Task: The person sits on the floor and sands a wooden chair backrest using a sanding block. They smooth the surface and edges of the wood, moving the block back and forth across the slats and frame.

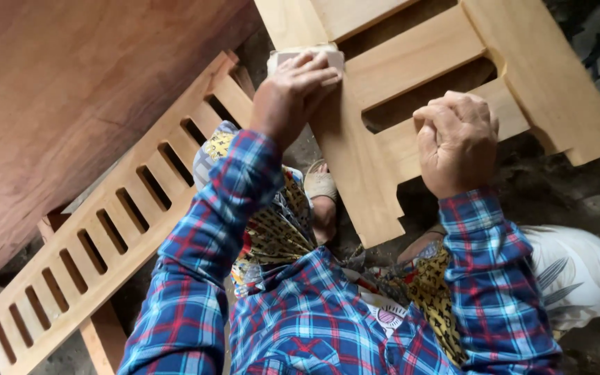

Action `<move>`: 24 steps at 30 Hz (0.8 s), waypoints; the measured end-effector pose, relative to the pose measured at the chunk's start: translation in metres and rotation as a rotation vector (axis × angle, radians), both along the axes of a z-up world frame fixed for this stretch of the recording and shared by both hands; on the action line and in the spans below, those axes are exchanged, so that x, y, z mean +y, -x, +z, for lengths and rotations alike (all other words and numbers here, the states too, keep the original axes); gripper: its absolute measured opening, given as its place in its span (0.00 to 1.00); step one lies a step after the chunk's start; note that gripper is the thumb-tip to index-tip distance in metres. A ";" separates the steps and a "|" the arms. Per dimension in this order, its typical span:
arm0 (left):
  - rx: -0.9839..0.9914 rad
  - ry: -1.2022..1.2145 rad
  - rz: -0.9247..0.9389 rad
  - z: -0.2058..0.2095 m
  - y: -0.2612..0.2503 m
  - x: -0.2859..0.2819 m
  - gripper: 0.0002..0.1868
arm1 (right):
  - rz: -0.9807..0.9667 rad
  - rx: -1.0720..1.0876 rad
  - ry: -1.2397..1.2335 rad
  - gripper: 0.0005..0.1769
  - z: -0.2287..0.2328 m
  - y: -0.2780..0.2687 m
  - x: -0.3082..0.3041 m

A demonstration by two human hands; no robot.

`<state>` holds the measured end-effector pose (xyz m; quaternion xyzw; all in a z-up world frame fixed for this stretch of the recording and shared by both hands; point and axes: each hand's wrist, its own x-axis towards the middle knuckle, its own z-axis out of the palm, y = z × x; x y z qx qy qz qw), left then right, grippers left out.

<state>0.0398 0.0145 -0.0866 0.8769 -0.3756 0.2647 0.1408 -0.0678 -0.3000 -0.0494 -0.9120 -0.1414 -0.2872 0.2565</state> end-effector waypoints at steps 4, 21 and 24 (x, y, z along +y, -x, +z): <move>0.105 -0.031 0.057 0.036 0.054 -0.037 0.19 | 0.012 0.041 -0.028 0.10 0.003 0.002 0.001; 0.272 0.131 0.227 0.091 -0.004 -0.012 0.11 | 0.074 0.021 -0.064 0.16 0.025 0.005 0.009; 0.642 0.704 -0.058 0.118 0.041 -0.046 0.10 | 0.053 0.026 -0.057 0.16 0.027 0.005 0.010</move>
